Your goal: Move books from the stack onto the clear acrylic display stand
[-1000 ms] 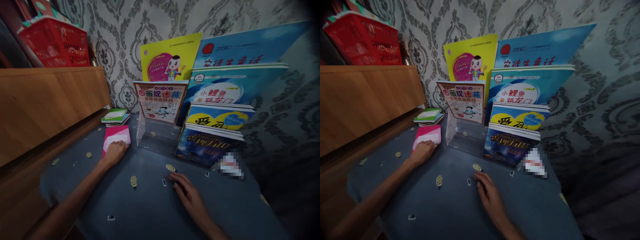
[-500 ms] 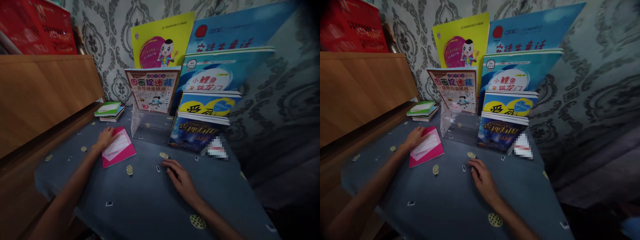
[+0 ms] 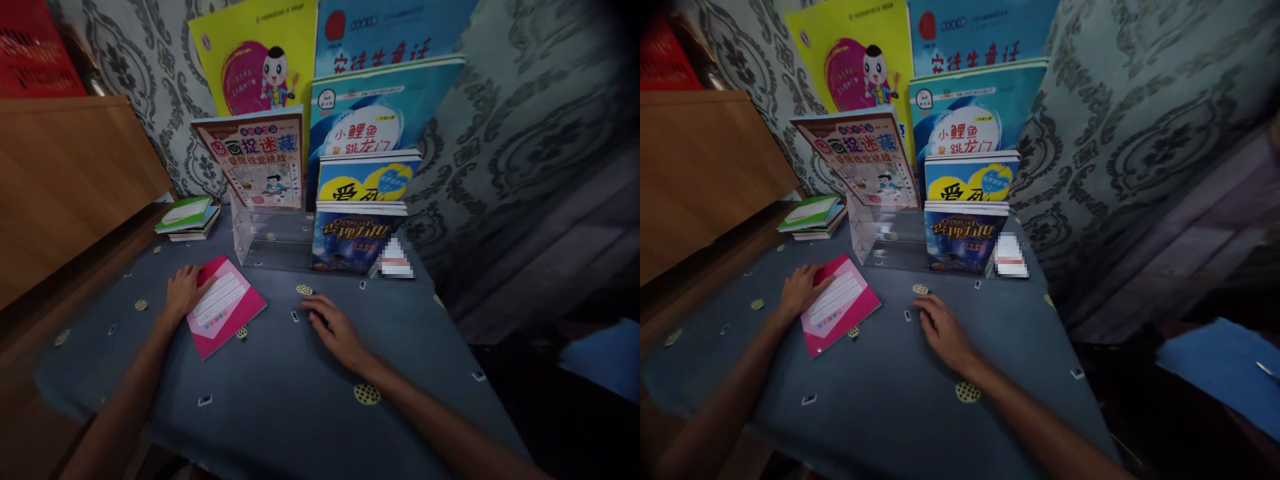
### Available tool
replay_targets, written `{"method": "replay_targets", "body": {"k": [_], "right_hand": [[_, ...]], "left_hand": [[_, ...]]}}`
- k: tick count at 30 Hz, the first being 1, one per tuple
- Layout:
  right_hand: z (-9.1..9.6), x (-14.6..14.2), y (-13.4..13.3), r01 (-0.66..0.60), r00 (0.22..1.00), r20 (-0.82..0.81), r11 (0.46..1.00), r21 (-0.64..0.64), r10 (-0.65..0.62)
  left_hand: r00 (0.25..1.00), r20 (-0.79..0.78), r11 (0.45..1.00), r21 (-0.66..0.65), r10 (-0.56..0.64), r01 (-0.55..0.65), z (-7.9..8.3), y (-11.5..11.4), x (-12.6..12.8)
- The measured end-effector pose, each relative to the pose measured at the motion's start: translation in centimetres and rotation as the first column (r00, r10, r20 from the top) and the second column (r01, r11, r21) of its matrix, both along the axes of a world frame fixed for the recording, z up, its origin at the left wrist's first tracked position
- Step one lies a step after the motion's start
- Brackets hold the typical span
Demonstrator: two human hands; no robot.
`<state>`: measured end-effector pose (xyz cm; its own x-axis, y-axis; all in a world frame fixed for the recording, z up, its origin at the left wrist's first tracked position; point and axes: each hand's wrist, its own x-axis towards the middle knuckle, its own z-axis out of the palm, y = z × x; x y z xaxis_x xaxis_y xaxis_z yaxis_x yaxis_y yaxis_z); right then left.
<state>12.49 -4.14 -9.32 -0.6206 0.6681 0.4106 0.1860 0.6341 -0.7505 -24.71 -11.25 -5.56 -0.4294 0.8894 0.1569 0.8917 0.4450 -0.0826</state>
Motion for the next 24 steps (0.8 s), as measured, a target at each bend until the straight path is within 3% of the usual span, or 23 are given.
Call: {"method": "replay_targets", "body": {"k": [6,13,19,24], "right_hand": [[0.1,0.0,-0.3,0.023,1.0,0.001,0.999,0.041,-0.023],[0.9,0.6,-1.5,0.073,0.996,0.042,0.974,0.215,-0.084],[1.7,0.7,-3.3,-0.04,0.99,0.138,0.942,0.332,-0.006],[1.9,0.6,-3.6,-0.093,0.972,0.234,0.933,0.348,0.01]], "left_hand": [[0.996,-0.078,0.999,-0.031,-0.036,0.033,0.8,-1.7,4.0],[0.987,-0.097,0.984,-0.136,-0.127,0.113,1.3,-2.6,9.8],[0.958,-0.011,0.933,-0.231,-0.286,0.275,1.9,-2.2,14.4],[0.917,0.024,0.882,-0.264,-0.399,0.39,2.4,-1.6,17.1]]}}
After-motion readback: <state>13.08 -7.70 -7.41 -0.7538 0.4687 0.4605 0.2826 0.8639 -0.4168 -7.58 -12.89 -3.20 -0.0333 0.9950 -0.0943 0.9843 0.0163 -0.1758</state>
